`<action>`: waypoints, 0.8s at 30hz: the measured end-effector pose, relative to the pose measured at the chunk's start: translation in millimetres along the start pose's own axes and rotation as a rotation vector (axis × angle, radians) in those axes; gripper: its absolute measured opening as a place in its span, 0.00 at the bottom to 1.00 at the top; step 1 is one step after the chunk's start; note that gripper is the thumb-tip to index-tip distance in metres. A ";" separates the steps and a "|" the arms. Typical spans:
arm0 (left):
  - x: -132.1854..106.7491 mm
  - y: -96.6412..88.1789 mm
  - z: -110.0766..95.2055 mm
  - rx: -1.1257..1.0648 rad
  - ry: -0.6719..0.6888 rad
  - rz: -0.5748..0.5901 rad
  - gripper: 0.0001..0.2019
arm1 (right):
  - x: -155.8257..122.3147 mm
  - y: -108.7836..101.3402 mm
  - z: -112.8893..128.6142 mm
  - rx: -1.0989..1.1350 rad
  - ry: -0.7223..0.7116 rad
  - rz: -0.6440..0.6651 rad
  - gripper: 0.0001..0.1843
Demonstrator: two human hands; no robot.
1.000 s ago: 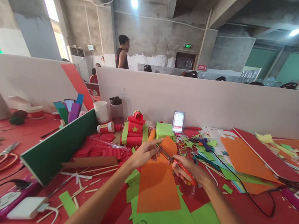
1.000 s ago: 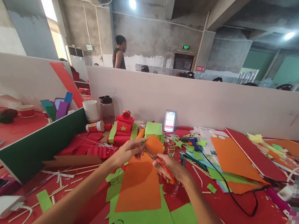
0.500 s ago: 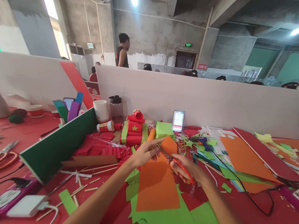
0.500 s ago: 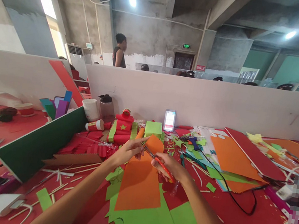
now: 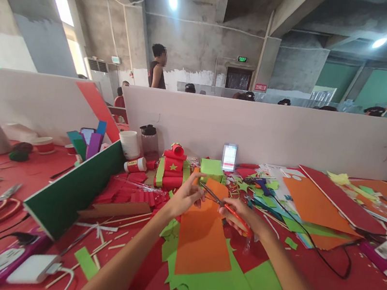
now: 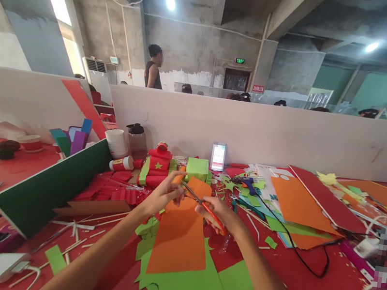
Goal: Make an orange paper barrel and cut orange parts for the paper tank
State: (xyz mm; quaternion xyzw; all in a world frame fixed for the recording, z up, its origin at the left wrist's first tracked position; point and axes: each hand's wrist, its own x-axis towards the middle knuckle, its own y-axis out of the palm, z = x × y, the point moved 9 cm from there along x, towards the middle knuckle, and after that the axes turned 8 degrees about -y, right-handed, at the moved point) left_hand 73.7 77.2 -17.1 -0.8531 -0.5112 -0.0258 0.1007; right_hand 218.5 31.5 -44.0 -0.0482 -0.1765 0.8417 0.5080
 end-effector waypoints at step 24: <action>6.6 -3.2 7.5 0.133 0.042 -0.025 0.13 | -35.5 -90.1 44.1 0.021 -0.474 -0.877 0.17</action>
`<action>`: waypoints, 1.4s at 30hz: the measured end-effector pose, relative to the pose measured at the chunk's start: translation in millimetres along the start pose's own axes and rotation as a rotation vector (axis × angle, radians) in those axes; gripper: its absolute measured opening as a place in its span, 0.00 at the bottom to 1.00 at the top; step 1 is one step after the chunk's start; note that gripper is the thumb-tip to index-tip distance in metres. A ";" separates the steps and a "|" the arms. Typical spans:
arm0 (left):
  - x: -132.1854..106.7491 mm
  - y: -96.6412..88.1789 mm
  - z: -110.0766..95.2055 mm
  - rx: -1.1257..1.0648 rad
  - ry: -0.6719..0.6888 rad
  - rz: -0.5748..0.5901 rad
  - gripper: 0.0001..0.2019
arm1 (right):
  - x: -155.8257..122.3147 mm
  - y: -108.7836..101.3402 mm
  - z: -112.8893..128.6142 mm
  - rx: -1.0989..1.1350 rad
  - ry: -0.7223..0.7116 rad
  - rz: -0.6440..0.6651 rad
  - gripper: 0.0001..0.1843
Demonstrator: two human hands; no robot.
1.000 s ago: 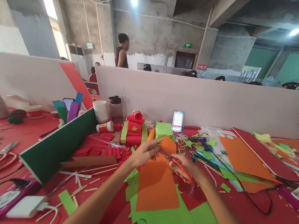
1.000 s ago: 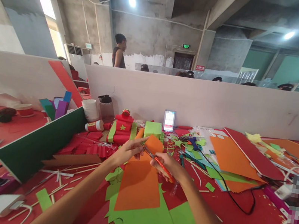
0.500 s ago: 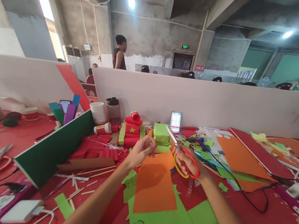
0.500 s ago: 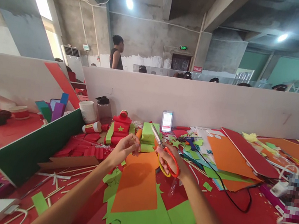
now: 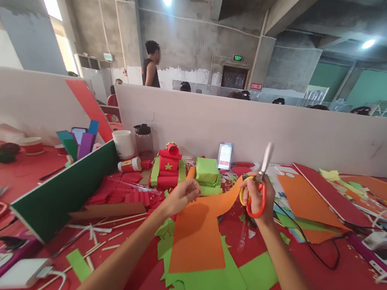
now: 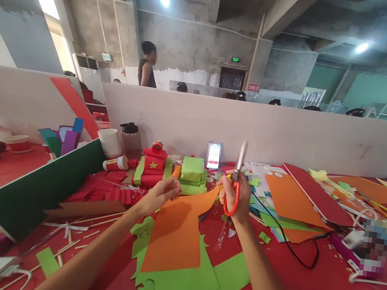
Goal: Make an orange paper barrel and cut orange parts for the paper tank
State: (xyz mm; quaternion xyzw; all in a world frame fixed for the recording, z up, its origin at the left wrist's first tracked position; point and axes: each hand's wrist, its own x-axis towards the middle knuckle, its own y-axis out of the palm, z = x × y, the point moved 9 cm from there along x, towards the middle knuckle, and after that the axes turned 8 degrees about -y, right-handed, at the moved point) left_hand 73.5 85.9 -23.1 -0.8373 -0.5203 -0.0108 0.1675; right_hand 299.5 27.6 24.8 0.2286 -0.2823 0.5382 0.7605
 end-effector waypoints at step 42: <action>-10.1 41.2 -7.4 -0.014 -0.006 0.157 0.12 | -43.1 74.1 -51.4 0.153 0.336 0.344 0.22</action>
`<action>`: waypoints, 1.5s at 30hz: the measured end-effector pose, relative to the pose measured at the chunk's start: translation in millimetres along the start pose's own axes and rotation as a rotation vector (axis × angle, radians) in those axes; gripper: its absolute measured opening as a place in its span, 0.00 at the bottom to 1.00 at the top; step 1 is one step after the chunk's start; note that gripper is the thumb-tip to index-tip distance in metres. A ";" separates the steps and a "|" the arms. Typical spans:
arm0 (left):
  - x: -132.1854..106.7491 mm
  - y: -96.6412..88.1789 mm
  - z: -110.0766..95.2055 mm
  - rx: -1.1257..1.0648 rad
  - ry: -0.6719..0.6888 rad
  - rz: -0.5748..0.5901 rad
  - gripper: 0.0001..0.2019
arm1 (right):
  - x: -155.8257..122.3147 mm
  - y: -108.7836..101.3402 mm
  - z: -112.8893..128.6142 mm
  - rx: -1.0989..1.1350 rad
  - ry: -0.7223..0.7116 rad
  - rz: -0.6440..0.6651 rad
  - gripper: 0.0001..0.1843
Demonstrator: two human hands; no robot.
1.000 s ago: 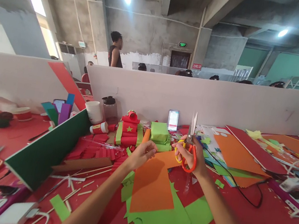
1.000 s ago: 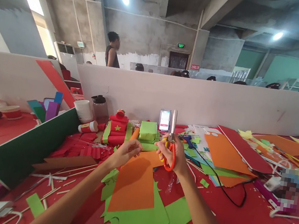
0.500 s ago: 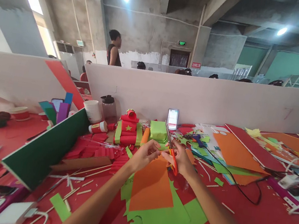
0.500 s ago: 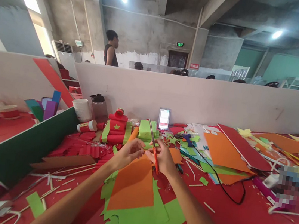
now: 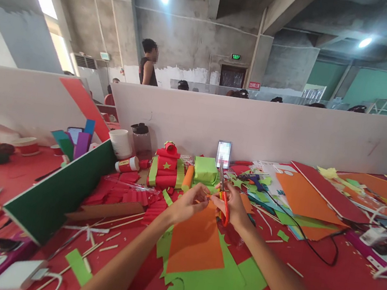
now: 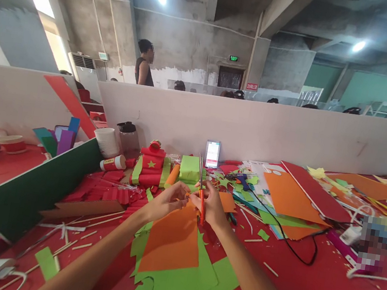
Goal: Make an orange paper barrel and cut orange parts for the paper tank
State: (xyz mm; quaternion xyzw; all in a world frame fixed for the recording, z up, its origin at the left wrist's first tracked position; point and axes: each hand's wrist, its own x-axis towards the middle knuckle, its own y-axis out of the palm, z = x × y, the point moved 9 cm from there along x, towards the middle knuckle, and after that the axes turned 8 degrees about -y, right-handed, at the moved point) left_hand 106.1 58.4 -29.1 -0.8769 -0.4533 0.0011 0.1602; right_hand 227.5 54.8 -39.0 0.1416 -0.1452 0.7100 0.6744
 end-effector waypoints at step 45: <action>0.8 -43.6 16.4 -0.438 -0.088 -0.481 0.16 | -15.8 16.4 6.8 -0.353 0.028 0.392 0.23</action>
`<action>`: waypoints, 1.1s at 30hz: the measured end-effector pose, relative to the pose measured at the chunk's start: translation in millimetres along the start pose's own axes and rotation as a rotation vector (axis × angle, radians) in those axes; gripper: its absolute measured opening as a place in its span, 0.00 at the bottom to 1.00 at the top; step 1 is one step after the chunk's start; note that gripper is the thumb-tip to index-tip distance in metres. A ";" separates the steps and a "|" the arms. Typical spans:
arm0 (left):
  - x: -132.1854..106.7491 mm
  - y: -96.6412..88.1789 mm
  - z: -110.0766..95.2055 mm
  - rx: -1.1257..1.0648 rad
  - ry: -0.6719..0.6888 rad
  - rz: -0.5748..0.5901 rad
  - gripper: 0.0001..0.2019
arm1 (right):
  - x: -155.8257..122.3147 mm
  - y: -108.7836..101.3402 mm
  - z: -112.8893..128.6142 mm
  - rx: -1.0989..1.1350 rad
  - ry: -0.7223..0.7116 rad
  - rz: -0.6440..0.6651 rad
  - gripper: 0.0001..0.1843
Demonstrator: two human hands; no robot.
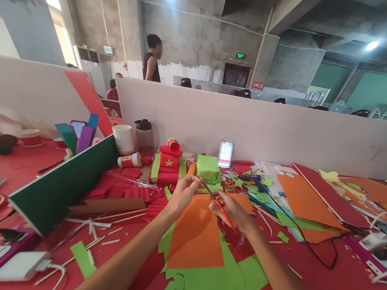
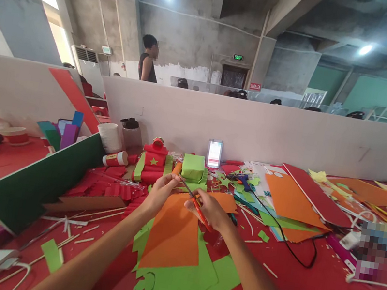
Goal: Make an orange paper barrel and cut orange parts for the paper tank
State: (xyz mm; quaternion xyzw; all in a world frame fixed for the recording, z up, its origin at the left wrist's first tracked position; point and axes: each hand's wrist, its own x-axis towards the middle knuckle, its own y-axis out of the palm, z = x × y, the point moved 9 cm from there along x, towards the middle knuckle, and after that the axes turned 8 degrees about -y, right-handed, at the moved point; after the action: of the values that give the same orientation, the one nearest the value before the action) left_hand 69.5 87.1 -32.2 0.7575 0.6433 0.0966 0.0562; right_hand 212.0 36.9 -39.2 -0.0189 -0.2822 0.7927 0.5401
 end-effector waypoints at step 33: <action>-3.4 8.4 0.0 0.029 -0.033 0.062 0.12 | -1.2 1.7 5.1 0.106 0.001 0.011 0.22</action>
State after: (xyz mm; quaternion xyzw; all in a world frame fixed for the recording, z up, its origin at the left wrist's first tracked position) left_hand 77.1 82.3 -30.7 0.7794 0.6197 0.0763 0.0528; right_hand 209.3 33.2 -36.1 0.0080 -0.2394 0.8094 0.5362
